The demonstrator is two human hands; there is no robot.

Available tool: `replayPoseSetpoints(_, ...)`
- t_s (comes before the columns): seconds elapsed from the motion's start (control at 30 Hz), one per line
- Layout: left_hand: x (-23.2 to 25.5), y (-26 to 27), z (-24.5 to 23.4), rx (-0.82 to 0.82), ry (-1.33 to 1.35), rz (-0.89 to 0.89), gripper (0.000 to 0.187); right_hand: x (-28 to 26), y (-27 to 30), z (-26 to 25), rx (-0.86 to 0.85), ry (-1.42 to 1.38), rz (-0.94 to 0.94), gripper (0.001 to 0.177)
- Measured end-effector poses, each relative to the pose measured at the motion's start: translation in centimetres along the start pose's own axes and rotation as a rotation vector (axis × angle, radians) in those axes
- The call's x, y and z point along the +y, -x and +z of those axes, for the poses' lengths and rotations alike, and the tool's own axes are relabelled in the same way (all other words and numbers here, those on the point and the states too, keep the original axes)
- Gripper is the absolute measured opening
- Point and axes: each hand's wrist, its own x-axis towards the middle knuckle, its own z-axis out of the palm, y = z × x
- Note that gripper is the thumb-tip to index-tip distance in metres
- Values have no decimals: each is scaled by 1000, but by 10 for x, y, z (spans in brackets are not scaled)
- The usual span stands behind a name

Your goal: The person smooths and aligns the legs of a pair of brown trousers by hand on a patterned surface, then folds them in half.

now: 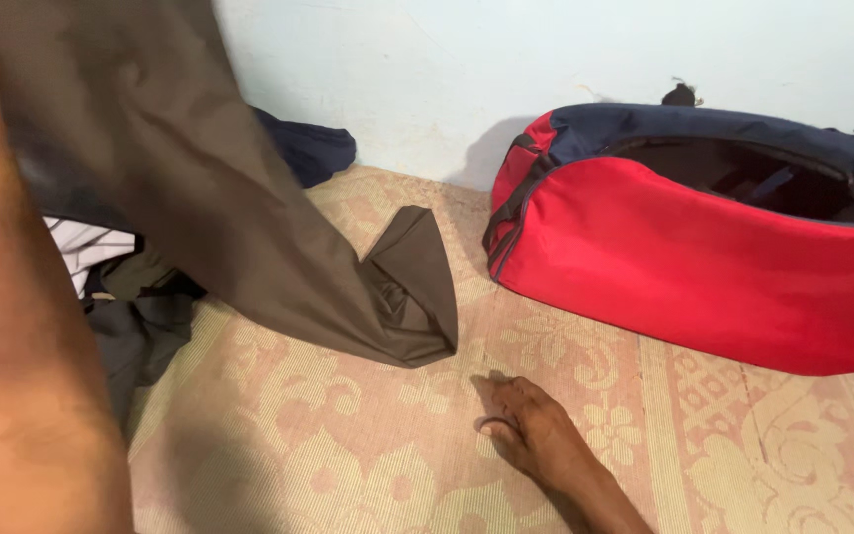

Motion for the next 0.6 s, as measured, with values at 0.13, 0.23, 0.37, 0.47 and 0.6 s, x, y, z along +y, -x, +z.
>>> replayPoseSetpoints(0.13,50,17,12,-326,-189,93,75,-2,1,-7,-98,-116,78,36)
replayPoseSetpoints(0.23,53,121,9,-626,-124,-69,55,-3,4,-4,-114,-121,81,43)
replayPoseSetpoints(0.37,44,216,-39,-901,-607,-165,108,0,5,-6,-82,14,-63,53)
replayPoseSetpoints(0.47,32,246,-62,-1065,-752,-391,120,4,8,-3,-99,33,-73,55)
replayPoseSetpoints(0.6,19,250,-38,-895,-590,-348,119,2,9,-2,-110,43,-42,59)
